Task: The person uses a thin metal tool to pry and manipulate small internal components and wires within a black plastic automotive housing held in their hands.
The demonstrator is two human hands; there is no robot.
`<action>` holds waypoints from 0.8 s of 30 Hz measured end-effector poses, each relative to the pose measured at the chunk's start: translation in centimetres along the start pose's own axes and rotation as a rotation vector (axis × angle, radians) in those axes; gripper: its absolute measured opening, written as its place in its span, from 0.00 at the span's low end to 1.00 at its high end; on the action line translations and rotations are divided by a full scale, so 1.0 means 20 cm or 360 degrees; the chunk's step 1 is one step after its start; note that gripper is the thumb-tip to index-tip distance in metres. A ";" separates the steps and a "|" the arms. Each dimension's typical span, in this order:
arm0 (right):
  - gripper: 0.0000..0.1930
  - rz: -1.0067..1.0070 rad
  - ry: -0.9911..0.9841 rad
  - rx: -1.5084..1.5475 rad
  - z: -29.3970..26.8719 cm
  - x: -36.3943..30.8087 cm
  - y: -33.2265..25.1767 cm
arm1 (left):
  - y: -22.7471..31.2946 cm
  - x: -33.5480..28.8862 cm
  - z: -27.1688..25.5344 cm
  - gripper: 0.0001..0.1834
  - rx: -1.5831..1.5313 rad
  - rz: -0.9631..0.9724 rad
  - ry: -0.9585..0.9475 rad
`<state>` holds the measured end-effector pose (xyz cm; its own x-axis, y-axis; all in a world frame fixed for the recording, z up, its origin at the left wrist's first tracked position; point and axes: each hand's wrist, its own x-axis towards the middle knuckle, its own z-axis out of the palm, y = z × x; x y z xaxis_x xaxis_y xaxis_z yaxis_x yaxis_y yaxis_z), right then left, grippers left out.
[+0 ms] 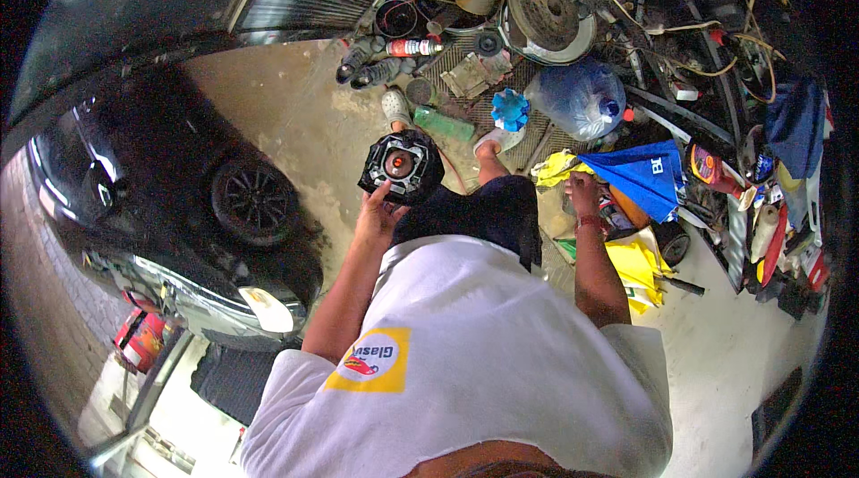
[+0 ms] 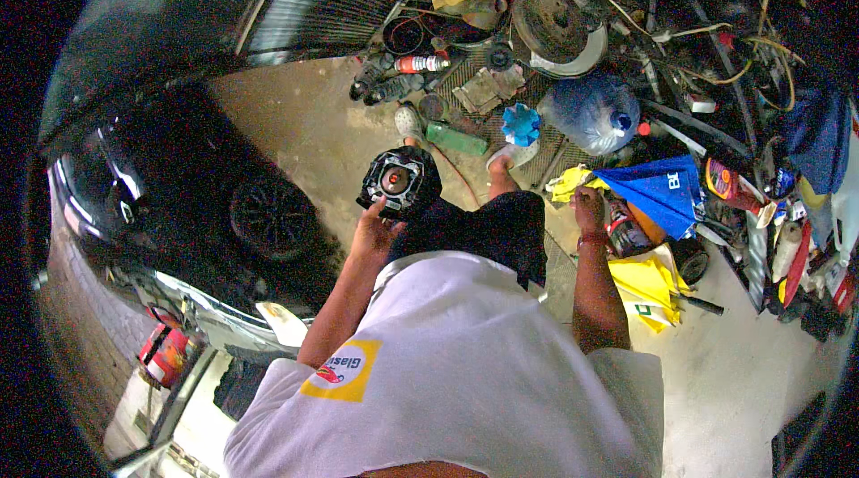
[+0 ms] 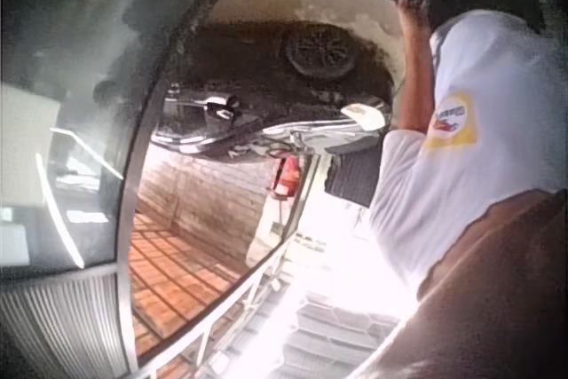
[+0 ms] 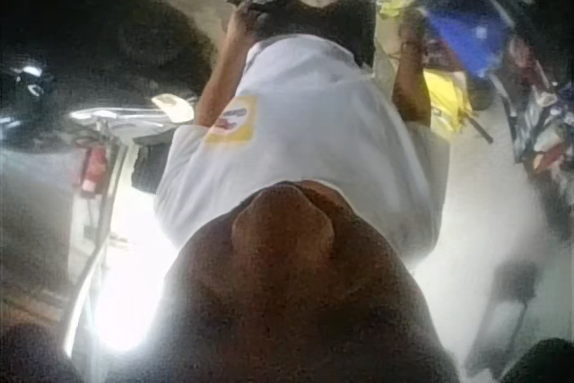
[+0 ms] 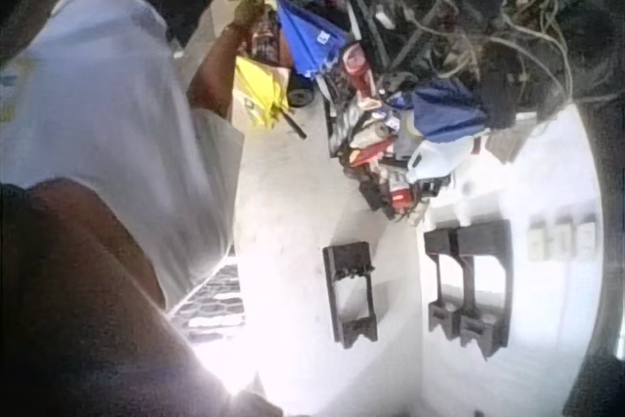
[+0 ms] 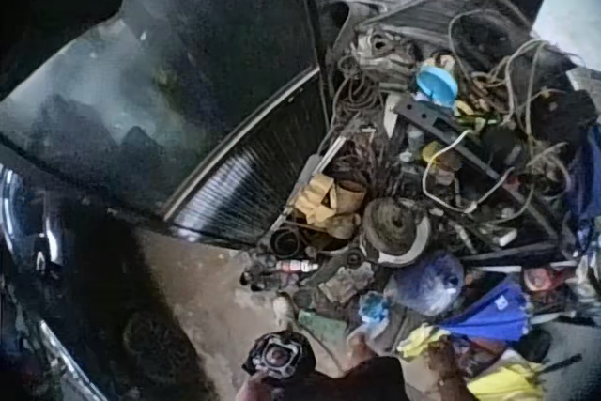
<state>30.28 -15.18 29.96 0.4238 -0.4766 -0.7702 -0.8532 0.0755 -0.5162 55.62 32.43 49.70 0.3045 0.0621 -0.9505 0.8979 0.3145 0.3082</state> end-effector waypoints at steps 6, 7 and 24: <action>0.16 -0.0235 -0.0045 -0.0138 0.55 0.16 -0.83 | 0.24 0.31 -0.02 0.37 0.0213 0.0093 -0.0048; 0.17 -0.0639 -0.0117 -0.0691 0.62 0.28 -0.96 | 0.25 0.35 -0.05 0.38 0.0248 0.0093 0.0008; 0.24 -0.1335 0.0352 0.0248 1.30 1.20 -2.22 | 0.17 0.64 -0.41 0.42 0.0191 -0.0161 0.0238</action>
<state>86.33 -7.17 24.67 0.8098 -0.5859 -0.0324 -0.2290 -0.2647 -0.9367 59.94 42.00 38.21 0.1681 0.1783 -0.9695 0.9557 0.2117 0.2047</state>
